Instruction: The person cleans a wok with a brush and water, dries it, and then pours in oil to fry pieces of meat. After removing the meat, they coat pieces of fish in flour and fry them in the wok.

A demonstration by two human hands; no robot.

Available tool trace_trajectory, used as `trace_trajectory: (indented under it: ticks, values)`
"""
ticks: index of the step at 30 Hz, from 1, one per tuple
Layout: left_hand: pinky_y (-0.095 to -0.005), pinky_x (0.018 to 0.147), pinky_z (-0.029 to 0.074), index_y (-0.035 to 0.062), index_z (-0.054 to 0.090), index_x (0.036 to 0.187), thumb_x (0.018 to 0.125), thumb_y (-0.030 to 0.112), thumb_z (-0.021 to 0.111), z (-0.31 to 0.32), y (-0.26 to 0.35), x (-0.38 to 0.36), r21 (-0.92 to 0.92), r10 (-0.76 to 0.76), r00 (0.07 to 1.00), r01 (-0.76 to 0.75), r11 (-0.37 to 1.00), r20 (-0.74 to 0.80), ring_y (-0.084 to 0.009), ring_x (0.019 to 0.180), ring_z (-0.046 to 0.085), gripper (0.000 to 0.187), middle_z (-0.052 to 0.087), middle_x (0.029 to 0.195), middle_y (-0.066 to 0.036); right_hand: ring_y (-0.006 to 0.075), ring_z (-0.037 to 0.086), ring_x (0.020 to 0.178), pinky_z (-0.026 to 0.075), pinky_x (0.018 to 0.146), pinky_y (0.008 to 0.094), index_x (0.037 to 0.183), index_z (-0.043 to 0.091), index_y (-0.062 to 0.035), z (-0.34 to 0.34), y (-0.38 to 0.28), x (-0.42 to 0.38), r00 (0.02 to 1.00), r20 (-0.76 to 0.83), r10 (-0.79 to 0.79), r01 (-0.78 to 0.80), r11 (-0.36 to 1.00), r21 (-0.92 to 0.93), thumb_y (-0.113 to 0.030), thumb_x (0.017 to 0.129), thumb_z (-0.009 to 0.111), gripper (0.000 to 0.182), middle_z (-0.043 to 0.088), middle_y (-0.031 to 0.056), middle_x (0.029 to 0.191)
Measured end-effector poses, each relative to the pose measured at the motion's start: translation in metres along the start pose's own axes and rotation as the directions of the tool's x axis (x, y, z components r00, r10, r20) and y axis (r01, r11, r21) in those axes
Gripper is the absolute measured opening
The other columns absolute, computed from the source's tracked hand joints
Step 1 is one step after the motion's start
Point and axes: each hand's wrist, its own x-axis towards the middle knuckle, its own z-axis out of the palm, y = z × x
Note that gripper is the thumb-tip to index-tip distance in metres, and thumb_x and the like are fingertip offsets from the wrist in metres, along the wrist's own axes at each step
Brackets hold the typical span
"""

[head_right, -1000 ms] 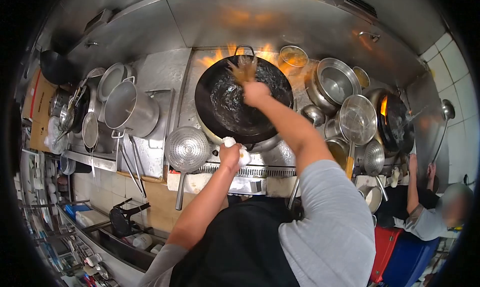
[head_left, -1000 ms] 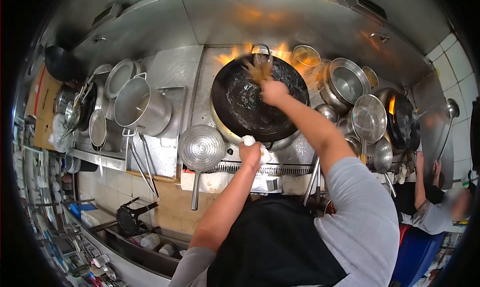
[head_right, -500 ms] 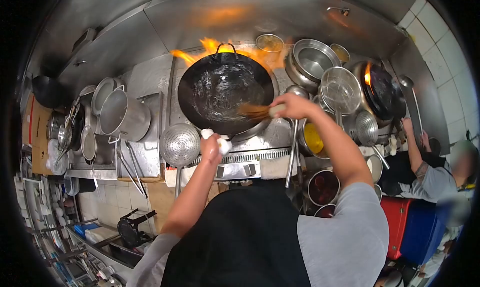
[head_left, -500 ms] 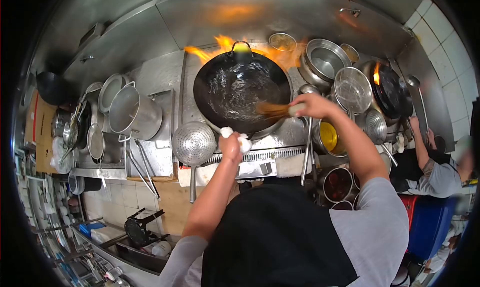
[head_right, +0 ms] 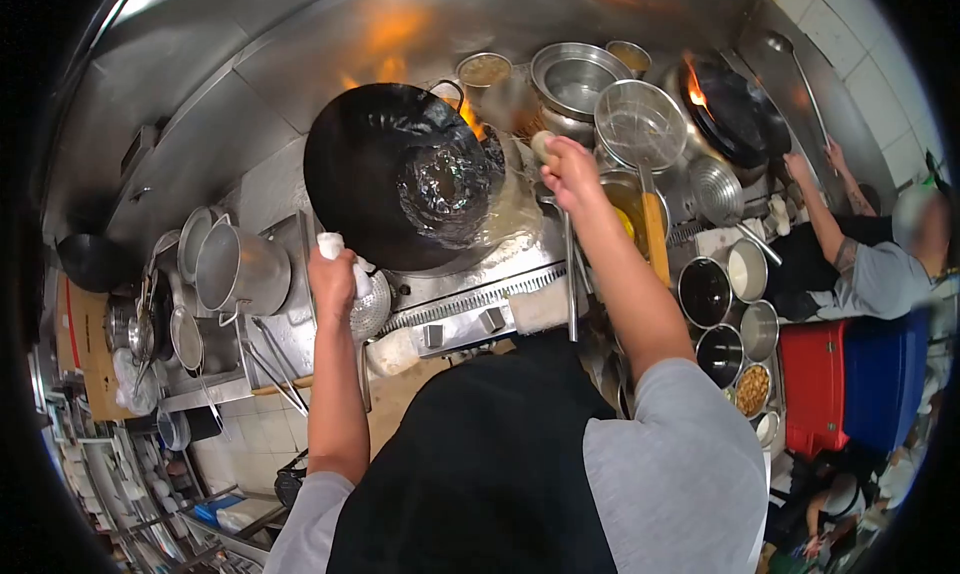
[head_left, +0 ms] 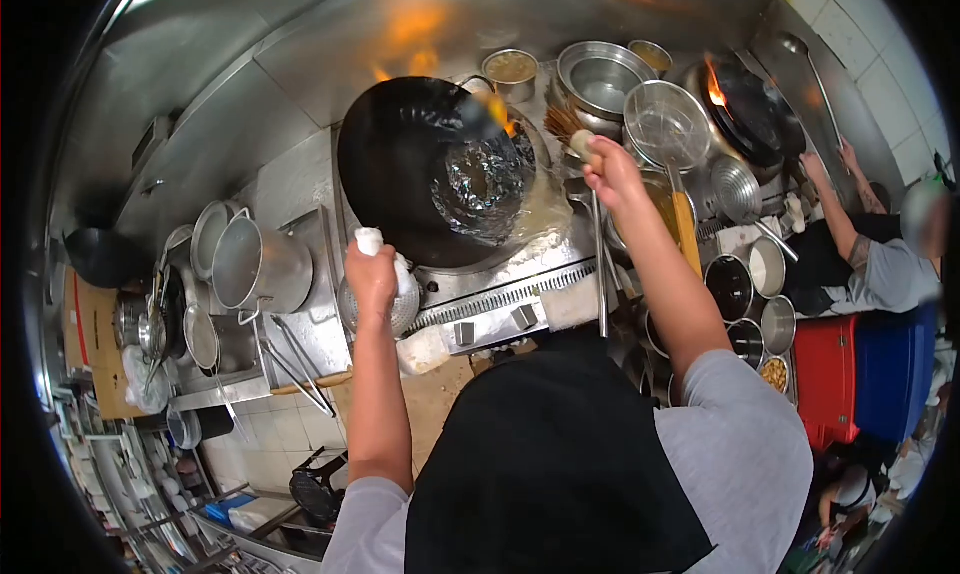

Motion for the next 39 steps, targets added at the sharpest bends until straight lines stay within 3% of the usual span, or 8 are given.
trace_trajectory:
  ticks: [10,16,19,23,28,31,37,39]
  values:
    - [-0.0506,0.092,0.049,-0.0024,0.061,0.121,0.075,0.014,0.070,-0.003,0.047,-0.030,0.295,0.351,0.936,-0.341,0.893,0.020,-0.0489,0.105,0.058,0.050,0.058,0.113,-0.028,0.0197,0.057,0.060,0.052,0.054,0.0346,0.105,0.064,-0.0088,0.024,0.060,0.063,0.990,-0.090,0.105,-0.123,0.967,-0.223,-0.026,0.094,0.069,0.022,0.057,0.0059,0.076]
    - [-0.0533,0.095,0.049,0.0012,0.060,0.128,0.073,0.009,0.075,-0.019,0.017,-0.070,0.320,0.645,0.758,-0.636,0.702,0.093,-0.0509,0.109,0.057,0.058,0.058,0.117,-0.028,0.0179,0.048,0.046,0.048,0.044,0.0322,0.084,0.060,-0.0072,0.042,0.071,0.039,0.979,-0.202,-0.008,-0.077,0.910,-0.407,-0.017,0.096,0.065,0.016,0.051,0.0019,0.062]
    - [-0.0518,0.094,0.049,0.0004,0.060,0.123,0.074,0.009,0.071,-0.019,0.002,-0.059,0.220,0.433,0.897,-0.441,0.870,0.088,-0.0474,0.106,0.060,0.051,0.061,0.114,-0.029,0.0204,0.053,0.059,0.050,0.046,0.0324,0.108,0.057,-0.0045,0.008,0.037,0.053,0.976,-0.039,0.216,-0.218,0.973,-0.070,-0.014,0.091,0.063,0.021,0.055,0.0113,0.089]
    - [-0.0419,0.076,0.052,-0.0010,0.061,0.102,0.078,0.005,0.063,-0.012,-0.006,-0.039,-0.078,-0.027,0.990,0.038,0.996,0.136,-0.0308,0.083,0.066,0.025,0.066,0.093,-0.016,0.0205,0.060,0.054,0.051,0.047,0.0338,0.115,0.056,-0.0042,0.032,-0.067,0.008,0.990,0.054,-0.131,0.130,0.991,0.017,-0.015,0.093,0.060,0.024,0.062,0.0122,0.088]
    - [-0.0409,0.067,0.059,-0.0016,0.060,0.099,0.082,-0.003,0.057,0.033,-0.056,-0.056,-0.593,-0.445,0.825,0.561,0.578,0.348,-0.0266,0.077,0.070,0.017,0.067,0.090,-0.014,0.0209,0.066,0.065,0.058,0.059,0.0344,0.122,0.060,0.0027,0.077,-0.217,-0.045,0.657,0.433,-0.617,0.674,0.738,0.029,-0.018,0.098,0.063,0.032,0.067,0.0128,0.097]
    - [-0.0437,0.065,0.061,0.0000,0.054,0.106,0.084,-0.004,0.058,0.069,-0.064,-0.059,-0.703,-0.463,0.746,0.642,0.308,0.479,-0.0287,0.073,0.069,0.023,0.061,0.087,-0.012,0.0234,0.068,0.071,0.059,0.059,0.0360,0.137,0.048,0.0050,0.125,-0.264,-0.041,0.559,0.261,-0.787,0.810,0.586,0.031,-0.008,0.093,0.072,0.051,0.067,0.0158,0.098]
    - [-0.0433,0.066,0.061,-0.0043,0.055,0.109,0.083,-0.004,0.062,0.122,-0.056,-0.038,-0.740,-0.517,0.770,0.584,0.334,0.375,-0.0282,0.076,0.070,0.027,0.065,0.092,-0.015,0.0208,0.066,0.069,0.055,0.057,0.0353,0.141,0.049,-0.0022,0.205,-0.226,0.056,0.442,0.151,-0.884,0.893,0.417,-0.167,-0.013,0.081,0.086,0.071,0.068,0.0110,0.093]
    - [-0.0437,0.066,0.062,-0.0031,0.054,0.112,0.084,-0.004,0.061,0.134,-0.077,-0.032,-0.716,-0.487,0.797,0.568,0.405,0.357,-0.0286,0.077,0.071,0.028,0.065,0.091,-0.015,0.0306,0.066,0.089,0.054,0.082,0.0395,0.131,0.056,0.0008,0.209,-0.164,0.102,0.029,0.363,-0.931,0.882,-0.147,-0.447,-0.018,0.076,0.084,0.065,0.067,0.0155,0.099]
